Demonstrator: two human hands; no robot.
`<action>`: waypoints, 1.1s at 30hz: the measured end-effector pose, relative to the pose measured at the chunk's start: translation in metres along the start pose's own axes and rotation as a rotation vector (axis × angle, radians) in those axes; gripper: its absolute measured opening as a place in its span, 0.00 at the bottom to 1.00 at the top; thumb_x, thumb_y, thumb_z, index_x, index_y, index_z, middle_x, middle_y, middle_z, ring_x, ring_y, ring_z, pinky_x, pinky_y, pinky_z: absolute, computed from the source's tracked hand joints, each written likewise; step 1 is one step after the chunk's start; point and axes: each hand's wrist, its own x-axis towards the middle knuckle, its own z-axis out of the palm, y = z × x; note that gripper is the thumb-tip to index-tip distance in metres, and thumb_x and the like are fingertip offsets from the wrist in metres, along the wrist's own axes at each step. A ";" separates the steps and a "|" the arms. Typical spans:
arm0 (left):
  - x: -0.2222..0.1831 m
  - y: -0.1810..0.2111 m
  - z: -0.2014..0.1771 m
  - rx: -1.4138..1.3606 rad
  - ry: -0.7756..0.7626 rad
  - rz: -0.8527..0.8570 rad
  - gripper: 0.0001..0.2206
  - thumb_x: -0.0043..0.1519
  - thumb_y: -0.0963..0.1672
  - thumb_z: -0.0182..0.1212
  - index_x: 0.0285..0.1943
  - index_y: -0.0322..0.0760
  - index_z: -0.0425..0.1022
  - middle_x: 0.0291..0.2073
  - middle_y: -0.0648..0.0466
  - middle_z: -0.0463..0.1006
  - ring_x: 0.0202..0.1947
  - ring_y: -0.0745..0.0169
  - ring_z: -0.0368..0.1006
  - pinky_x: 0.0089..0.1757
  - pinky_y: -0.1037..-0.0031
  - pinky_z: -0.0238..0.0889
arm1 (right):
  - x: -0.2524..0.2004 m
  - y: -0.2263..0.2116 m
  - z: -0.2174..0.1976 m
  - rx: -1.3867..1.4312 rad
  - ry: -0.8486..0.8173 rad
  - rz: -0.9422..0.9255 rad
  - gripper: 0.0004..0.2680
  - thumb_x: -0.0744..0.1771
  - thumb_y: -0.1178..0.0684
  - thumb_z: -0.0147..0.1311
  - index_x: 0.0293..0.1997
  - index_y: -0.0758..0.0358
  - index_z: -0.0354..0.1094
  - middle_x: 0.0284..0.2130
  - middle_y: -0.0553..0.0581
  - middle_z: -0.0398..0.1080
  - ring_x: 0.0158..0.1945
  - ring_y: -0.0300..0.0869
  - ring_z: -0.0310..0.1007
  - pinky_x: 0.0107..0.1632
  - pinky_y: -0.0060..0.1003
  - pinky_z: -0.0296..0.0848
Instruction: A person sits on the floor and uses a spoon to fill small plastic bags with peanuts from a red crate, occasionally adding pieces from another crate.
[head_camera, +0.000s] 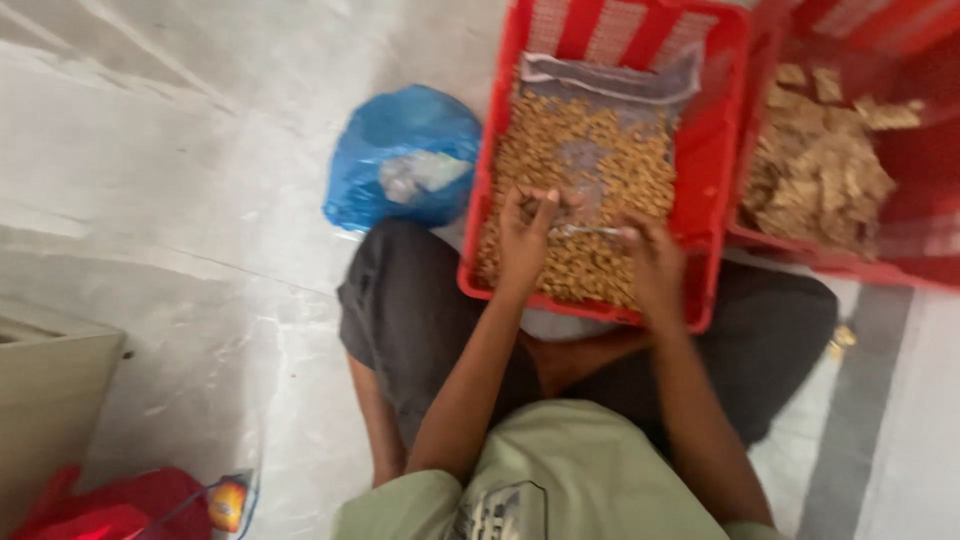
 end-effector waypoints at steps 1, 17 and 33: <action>-0.006 -0.026 -0.003 -0.005 -0.007 -0.016 0.06 0.67 0.42 0.63 0.45 0.38 0.70 0.36 0.51 0.81 0.36 0.66 0.81 0.38 0.75 0.77 | -0.005 0.001 0.005 -0.011 0.010 0.011 0.11 0.72 0.55 0.49 0.60 0.67 0.71 0.47 0.68 0.74 0.51 0.52 0.73 0.56 0.50 0.70; -0.025 -0.016 0.012 0.270 -0.097 0.044 0.06 0.70 0.41 0.59 0.49 0.37 0.66 0.43 0.48 0.78 0.45 0.58 0.77 0.44 0.67 0.72 | -0.008 -0.004 0.013 0.174 0.114 0.159 0.01 0.68 0.59 0.61 0.41 0.64 0.77 0.26 0.51 0.71 0.34 0.33 0.68 0.38 0.30 0.70; -0.034 -0.018 0.007 0.587 -0.211 0.014 0.06 0.64 0.39 0.68 0.45 0.28 0.78 0.35 0.39 0.83 0.41 0.47 0.82 0.38 0.66 0.76 | -0.009 0.016 0.013 -0.012 -0.026 0.162 0.02 0.68 0.59 0.61 0.41 0.65 0.74 0.34 0.60 0.75 0.42 0.42 0.73 0.48 0.41 0.73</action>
